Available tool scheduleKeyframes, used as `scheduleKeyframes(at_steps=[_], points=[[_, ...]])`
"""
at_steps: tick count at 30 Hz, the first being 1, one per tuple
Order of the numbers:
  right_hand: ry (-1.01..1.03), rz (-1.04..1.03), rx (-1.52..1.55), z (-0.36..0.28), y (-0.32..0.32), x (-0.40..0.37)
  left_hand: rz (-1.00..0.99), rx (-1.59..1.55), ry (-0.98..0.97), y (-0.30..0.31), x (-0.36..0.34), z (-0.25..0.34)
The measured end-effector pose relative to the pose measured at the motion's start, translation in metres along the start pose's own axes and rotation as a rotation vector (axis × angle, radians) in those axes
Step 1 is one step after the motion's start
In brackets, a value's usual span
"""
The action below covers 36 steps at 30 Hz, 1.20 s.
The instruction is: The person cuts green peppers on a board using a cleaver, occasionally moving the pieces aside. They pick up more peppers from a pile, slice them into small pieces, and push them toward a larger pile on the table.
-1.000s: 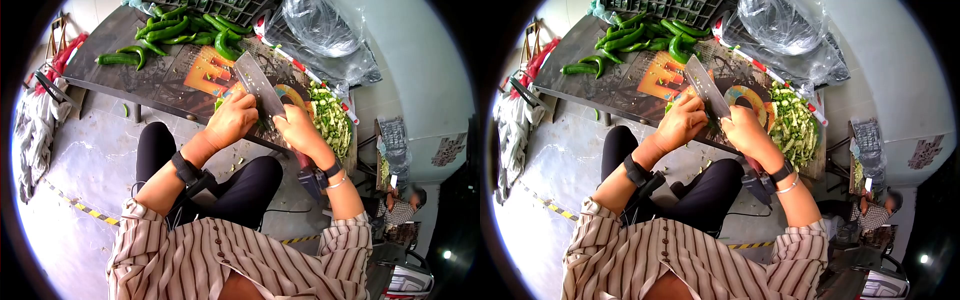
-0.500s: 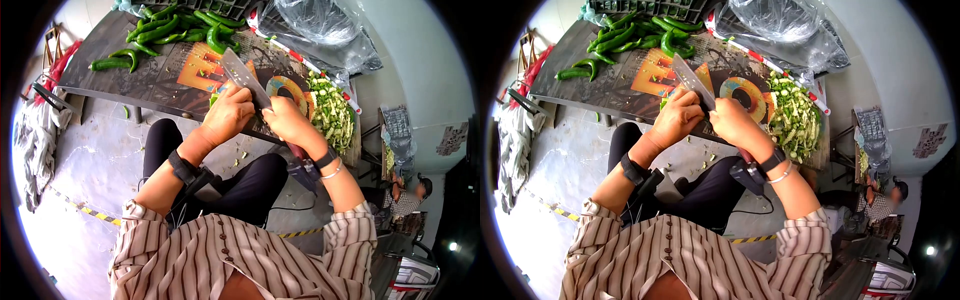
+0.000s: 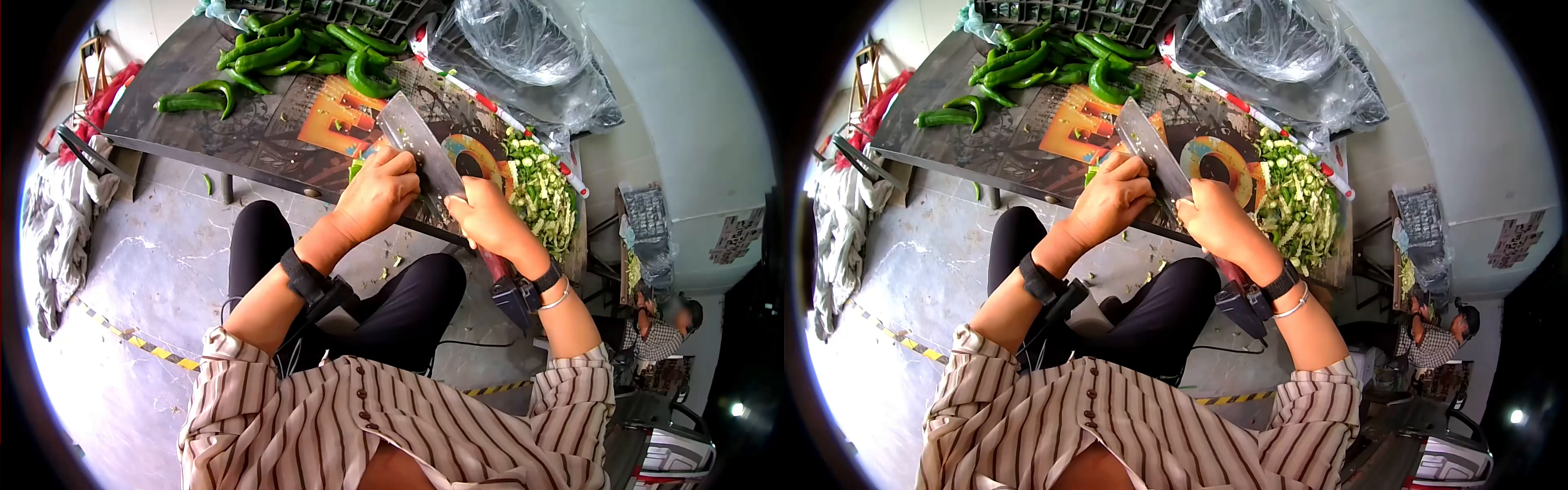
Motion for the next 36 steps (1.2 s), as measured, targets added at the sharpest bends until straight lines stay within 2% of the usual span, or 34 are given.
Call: scheduleKeyframes(at_steps=[1,7,9,11,13,15,16,19,21,23,29,35,36], points=[[-0.062,-0.043,0.091,0.004,-0.003,-0.001,-0.002,-0.001,-0.004,0.0,0.0,0.0],[-0.032,-0.073,0.071,0.003,-0.002,0.008,-0.005,0.0,0.006,-0.002,0.0,-0.003],[-0.077,-0.084,0.079,0.004,-0.006,0.017,-0.01,-0.001,-0.001,-0.003,0.001,-0.002],[0.118,0.037,-0.038,-0.009,-0.005,0.028,-0.037,0.013,0.012,-0.004,0.001,-0.004],[0.111,0.067,-0.071,-0.009,-0.005,0.041,-0.026,0.024,-0.001,-0.002,0.0,-0.003],[0.319,0.148,-0.186,-0.015,-0.006,0.047,-0.022,0.004,0.006,-0.002,0.0,-0.004],[0.142,0.088,-0.125,-0.007,-0.005,0.045,-0.013,-0.001,-0.002,-0.002,0.001,-0.003],[0.158,0.182,-0.077,-0.003,0.001,0.033,-0.004,-0.013,-0.014,-0.001,0.0,-0.002],[0.129,0.139,-0.09,-0.005,0.006,0.017,0.001,-0.011,-0.003,-0.002,-0.001,-0.003],[-0.025,0.013,0.083,-0.002,0.002,0.005,-0.005,-0.003,-0.007,-0.003,-0.001,-0.003],[-0.083,-0.044,0.12,0.002,-0.002,-0.006,-0.005,-0.021,-0.001,0.0,-0.001,-0.002],[-0.118,-0.114,0.111,0.003,-0.006,0.015,-0.032,-0.032,0.005,-0.004,0.0,-0.003],[-0.017,-0.055,0.038,0.0,-0.007,0.025,-0.019,-0.038,-0.001,-0.003,0.0,-0.002]])
Point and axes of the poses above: each hand's wrist, its own x-axis towards the middle knuckle, its own y-axis out of the back of the hand, z = x × y, the point moved 6 cm from there along x, towards the middle knuckle, and after that the axes turned 6 degrees about -z, right-handed, at the moved point
